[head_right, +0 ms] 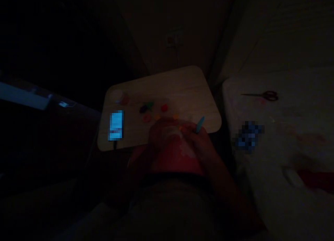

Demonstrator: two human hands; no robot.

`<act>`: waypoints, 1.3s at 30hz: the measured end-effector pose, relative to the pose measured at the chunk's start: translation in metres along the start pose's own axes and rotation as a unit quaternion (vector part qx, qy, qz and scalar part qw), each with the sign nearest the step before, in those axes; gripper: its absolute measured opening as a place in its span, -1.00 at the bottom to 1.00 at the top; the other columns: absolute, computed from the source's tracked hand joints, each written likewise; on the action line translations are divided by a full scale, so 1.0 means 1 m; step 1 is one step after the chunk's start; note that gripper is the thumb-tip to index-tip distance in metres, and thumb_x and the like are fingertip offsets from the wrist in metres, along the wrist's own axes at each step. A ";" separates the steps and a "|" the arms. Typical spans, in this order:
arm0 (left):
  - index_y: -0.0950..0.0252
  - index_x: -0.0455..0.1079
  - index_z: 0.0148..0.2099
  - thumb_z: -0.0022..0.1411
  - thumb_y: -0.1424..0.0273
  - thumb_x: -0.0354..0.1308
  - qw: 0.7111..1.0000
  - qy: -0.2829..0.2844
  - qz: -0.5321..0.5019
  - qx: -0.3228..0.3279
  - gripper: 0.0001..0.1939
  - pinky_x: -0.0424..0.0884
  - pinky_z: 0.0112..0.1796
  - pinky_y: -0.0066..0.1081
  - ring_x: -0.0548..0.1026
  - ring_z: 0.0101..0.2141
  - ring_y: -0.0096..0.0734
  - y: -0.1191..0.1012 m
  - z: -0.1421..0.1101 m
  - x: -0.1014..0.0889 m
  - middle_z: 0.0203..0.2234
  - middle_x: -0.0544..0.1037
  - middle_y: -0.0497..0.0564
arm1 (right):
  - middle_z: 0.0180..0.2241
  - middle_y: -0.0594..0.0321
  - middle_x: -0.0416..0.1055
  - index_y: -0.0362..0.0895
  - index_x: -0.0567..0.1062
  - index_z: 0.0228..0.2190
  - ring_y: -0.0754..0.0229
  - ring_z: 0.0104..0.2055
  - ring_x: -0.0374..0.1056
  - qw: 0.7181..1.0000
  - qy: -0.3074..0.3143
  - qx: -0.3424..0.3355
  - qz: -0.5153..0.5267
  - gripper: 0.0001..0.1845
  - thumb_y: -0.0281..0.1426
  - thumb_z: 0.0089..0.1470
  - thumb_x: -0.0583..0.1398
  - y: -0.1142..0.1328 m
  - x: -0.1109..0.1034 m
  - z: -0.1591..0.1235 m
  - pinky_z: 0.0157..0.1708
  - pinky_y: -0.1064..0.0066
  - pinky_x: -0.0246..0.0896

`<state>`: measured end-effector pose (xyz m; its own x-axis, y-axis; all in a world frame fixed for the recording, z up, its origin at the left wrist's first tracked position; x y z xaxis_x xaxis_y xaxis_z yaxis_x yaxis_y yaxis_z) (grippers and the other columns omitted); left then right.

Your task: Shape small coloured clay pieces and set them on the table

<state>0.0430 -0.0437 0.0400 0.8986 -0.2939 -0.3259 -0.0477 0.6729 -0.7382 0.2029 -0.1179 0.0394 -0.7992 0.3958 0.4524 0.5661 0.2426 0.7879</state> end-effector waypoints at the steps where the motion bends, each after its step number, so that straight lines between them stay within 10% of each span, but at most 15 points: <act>1: 0.21 0.61 0.00 0.24 0.11 0.45 1.000 -0.016 -0.010 -0.011 -0.62 0.59 -0.05 -0.21 0.65 -0.08 -0.22 0.000 0.000 0.002 -0.12 0.67 0.09 | -0.43 0.35 0.58 -0.05 0.65 -0.42 0.30 -0.45 0.40 1.000 0.005 -0.005 0.024 -0.61 -0.21 -0.28 0.62 -0.003 0.001 0.002 -0.43 0.45 0.31; 20: 0.11 0.66 -0.03 0.30 0.19 0.42 0.995 0.040 -0.090 0.030 -0.76 0.64 -0.07 -0.25 0.66 -0.10 -0.26 -0.009 0.009 -0.001 -0.13 0.68 0.04 | -0.40 0.23 0.59 -0.01 0.67 -0.36 0.17 -0.41 0.46 0.992 0.122 0.026 0.017 -0.62 -0.18 -0.24 0.58 -0.015 -0.004 0.005 -0.48 0.36 0.37; 39: 0.17 0.62 -0.20 0.36 0.29 0.38 0.993 0.017 -0.035 0.113 -0.91 0.56 -0.12 -0.21 0.62 -0.18 -0.29 -0.020 0.010 0.002 -0.26 0.70 -0.01 | -0.48 0.34 0.53 0.03 0.61 -0.47 0.22 -0.47 0.40 0.994 0.099 0.048 0.024 -0.58 -0.24 -0.43 0.62 -0.024 -0.010 0.009 -0.48 0.38 0.33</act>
<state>0.0501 -0.0506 0.0600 0.8807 -0.3656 -0.3011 0.1170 0.7839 -0.6097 0.1994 -0.1194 0.0122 -0.7893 0.2295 0.5695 0.6139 0.3151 0.7238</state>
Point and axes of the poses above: each hand's wrist, its own z-axis towards the middle knuckle, its own x-axis out of the palm, y = z × x, the point moved 1 cm from there along z, towards the middle knuckle
